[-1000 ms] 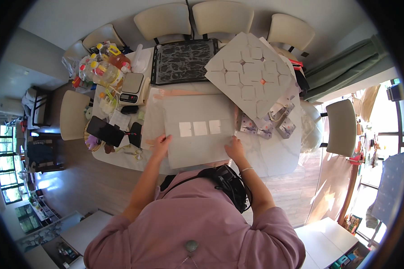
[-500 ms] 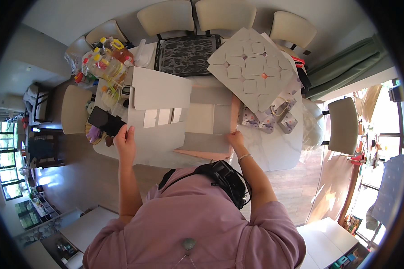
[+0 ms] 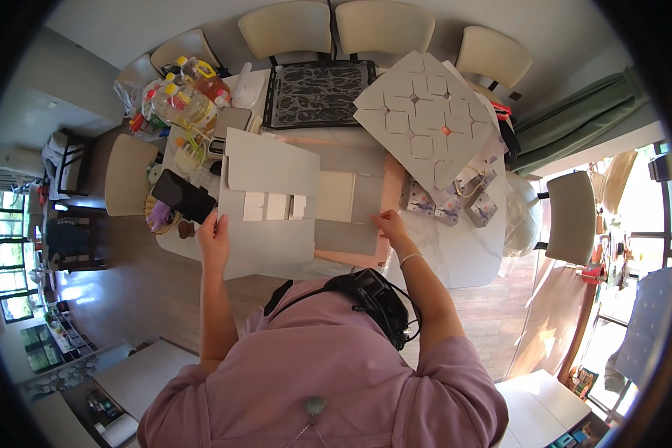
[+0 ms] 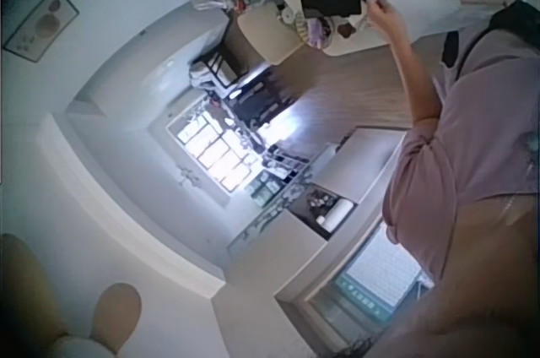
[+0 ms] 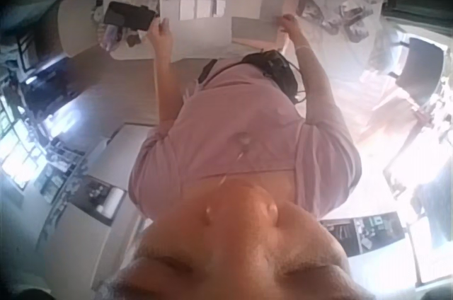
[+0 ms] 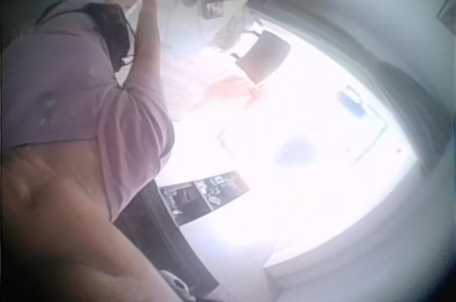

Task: The person assembles a flat-packed paper box by folding along pre-scored lines and securing the flaps. They first manipulate a decorative sheet, then fold the main box structure, and finally apply adhesive tape to secure the bottom flaps.

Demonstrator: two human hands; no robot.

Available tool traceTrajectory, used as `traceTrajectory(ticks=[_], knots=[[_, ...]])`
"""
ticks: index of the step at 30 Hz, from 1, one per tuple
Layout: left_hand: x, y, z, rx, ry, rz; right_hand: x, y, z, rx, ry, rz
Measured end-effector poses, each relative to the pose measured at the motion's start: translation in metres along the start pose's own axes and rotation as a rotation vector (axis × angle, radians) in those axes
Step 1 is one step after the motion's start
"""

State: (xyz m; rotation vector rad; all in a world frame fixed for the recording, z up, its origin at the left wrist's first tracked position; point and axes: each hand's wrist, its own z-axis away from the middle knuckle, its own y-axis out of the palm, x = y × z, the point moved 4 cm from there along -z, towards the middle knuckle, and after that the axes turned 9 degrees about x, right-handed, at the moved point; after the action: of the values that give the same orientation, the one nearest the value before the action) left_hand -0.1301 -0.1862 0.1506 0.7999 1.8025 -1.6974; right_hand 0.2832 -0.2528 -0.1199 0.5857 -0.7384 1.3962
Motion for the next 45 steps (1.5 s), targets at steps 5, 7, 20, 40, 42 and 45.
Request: traceTrajectory(ticks=[5, 7, 20, 40, 42, 45], knots=[[0.005, -0.004, 0.003, 0.017, -0.056, 0.001, -0.001, 0.007, -0.013, -0.233, 0.096, 0.163], [0.015, -0.004, 0.003, 0.034, -0.073, 0.020, -0.002, 0.011, -0.017, -0.170, 0.106, 0.110], [0.032, -0.020, 0.019, 0.055, -0.153, 0.464, 0.086, 0.021, 0.030, 0.290, -0.209, -0.102], [-0.015, -0.069, 0.009, -0.133, -0.007, 0.254, 0.251, -0.044, 0.224, -0.021, -0.568, 0.608], [-0.027, -0.063, 0.006, -0.140, 0.038, 0.192, 0.254, -0.040, 0.241, -0.109, -0.624, 0.698], [-0.042, -0.058, 0.005, -0.152, 0.104, 0.094, 0.253, -0.031, 0.256, -0.227, -0.789, 0.812]])
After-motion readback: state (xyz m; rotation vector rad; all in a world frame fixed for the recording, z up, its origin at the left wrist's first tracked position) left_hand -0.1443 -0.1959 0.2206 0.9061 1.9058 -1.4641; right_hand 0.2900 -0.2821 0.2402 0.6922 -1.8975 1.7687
